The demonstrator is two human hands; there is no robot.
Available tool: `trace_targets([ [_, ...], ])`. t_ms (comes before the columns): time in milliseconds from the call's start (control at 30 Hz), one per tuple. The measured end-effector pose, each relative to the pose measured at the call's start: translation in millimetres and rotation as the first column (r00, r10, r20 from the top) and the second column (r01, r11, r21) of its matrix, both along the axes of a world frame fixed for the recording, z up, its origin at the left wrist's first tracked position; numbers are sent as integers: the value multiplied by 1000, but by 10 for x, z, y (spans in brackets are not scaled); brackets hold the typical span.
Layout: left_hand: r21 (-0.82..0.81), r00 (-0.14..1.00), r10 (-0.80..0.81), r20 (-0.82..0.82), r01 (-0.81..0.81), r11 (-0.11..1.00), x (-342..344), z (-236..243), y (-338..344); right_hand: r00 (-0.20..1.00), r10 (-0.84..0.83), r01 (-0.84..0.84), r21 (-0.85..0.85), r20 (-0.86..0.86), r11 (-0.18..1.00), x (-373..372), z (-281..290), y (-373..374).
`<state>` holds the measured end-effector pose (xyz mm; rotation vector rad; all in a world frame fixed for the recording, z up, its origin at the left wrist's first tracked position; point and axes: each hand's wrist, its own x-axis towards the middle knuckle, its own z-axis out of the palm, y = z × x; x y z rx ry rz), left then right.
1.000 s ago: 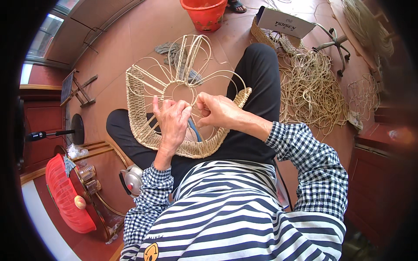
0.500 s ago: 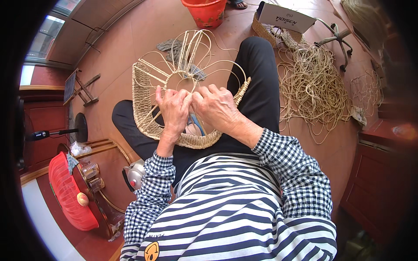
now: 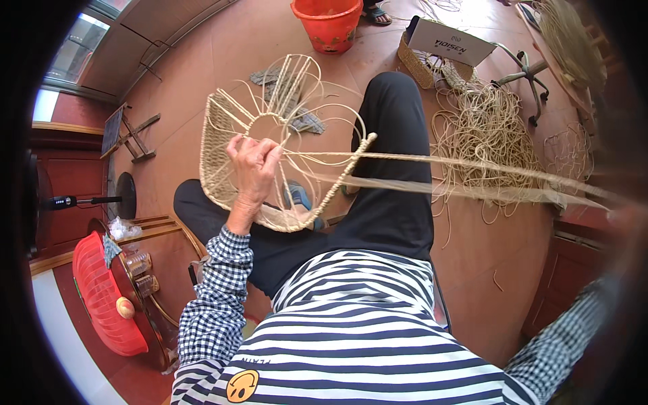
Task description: Weaving a basket from long strands of fiber or wicker strands.
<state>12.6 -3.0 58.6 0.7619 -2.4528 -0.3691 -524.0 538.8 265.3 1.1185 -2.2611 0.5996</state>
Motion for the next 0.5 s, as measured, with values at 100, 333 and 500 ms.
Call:
trace_targets([
  [100,-9,996,-77,34,78,997,17,114,14,974,-223,225,84,-36,971,-47,-150,472],
  [333,53,994,-53,95,49,997,16,-20,71,687,614,-712,196,388,674,3219,-1234,-3023],
  [500,106,991,-30,134,16,994,3,-46,31,-136,190,-814,-219,972,538,3683,-1612,-3223],
])
